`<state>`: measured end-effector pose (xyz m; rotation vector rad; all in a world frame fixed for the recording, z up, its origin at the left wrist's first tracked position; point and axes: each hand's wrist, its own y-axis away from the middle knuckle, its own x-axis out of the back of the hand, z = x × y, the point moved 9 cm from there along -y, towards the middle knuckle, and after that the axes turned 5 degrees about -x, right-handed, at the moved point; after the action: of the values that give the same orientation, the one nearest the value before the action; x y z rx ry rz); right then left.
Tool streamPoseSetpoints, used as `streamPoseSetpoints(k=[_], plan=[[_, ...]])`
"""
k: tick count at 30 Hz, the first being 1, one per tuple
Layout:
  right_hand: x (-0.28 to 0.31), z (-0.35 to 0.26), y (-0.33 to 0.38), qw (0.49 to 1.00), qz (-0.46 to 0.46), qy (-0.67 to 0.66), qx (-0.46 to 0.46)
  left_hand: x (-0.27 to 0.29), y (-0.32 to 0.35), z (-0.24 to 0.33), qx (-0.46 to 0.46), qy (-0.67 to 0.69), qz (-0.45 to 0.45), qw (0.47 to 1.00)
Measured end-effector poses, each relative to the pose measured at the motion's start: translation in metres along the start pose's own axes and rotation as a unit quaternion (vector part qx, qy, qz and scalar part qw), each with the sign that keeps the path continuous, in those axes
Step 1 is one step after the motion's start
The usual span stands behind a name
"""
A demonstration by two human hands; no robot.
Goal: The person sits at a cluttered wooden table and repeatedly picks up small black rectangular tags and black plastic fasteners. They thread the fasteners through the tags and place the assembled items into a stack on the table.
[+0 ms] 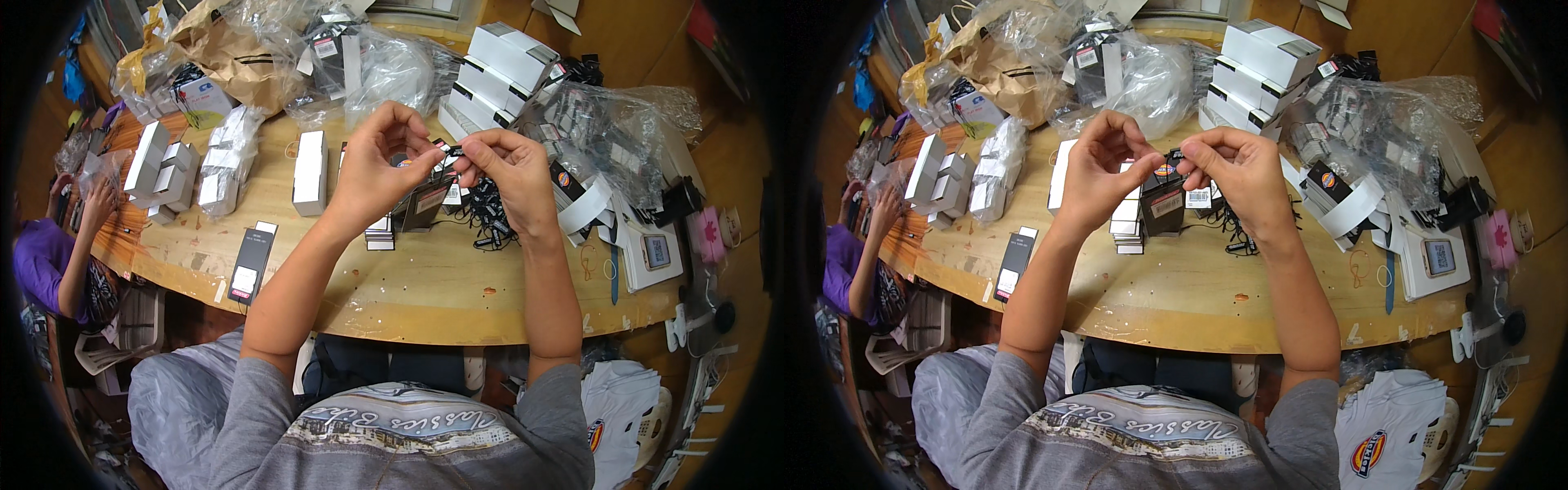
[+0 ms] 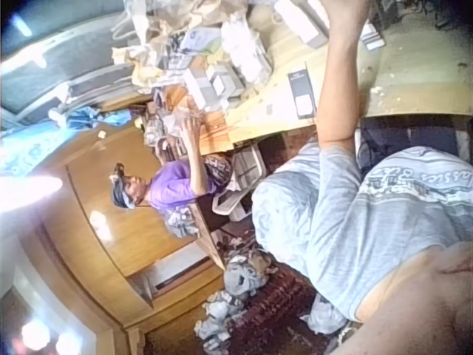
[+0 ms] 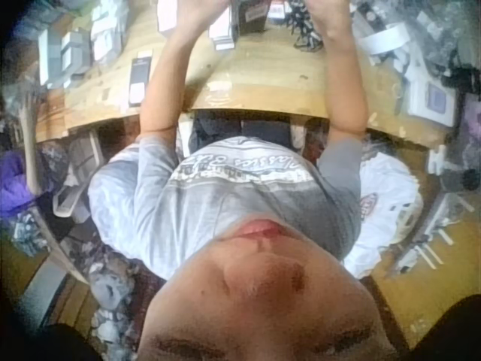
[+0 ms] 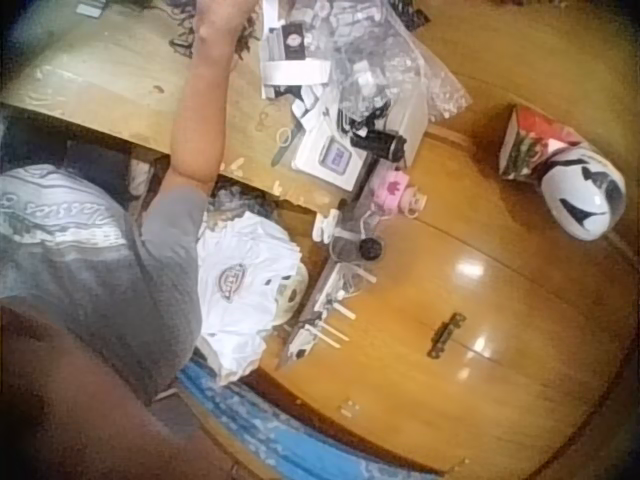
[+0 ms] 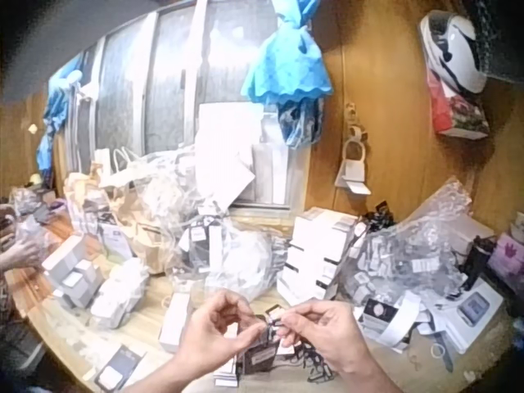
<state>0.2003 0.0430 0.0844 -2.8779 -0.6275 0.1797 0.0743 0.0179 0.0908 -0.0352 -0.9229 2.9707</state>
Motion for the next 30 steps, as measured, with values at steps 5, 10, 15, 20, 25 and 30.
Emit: streamPoseSetpoints(k=[5,10,15,20,25,30], plan=[[-0.002,0.001,0.002,1.0,-0.001,0.011,-0.016,-0.003,0.0,-0.003,0.017,0.042,-0.016,0.999],[-0.008,0.003,0.004,0.999,-0.016,0.018,-0.032,-0.008,0.0,-0.005,0.016,0.102,-0.036,0.994],[-0.01,0.006,0.005,0.999,-0.022,-0.008,-0.034,-0.013,0.001,-0.012,0.029,0.124,-0.05,0.991],[-0.015,-0.004,0.008,1.0,-0.012,0.0,-0.025,-0.014,0.0,-0.011,0.028,0.133,-0.084,0.987],[-0.02,-0.025,0.018,1.0,0.008,0.021,-0.004,-0.034,0.024,-0.003,0.074,0.169,-0.217,0.959],[-0.036,-0.034,0.033,1.0,0.006,-0.007,-0.004,-0.013,0.053,0.023,0.096,0.053,-0.2,0.974]])
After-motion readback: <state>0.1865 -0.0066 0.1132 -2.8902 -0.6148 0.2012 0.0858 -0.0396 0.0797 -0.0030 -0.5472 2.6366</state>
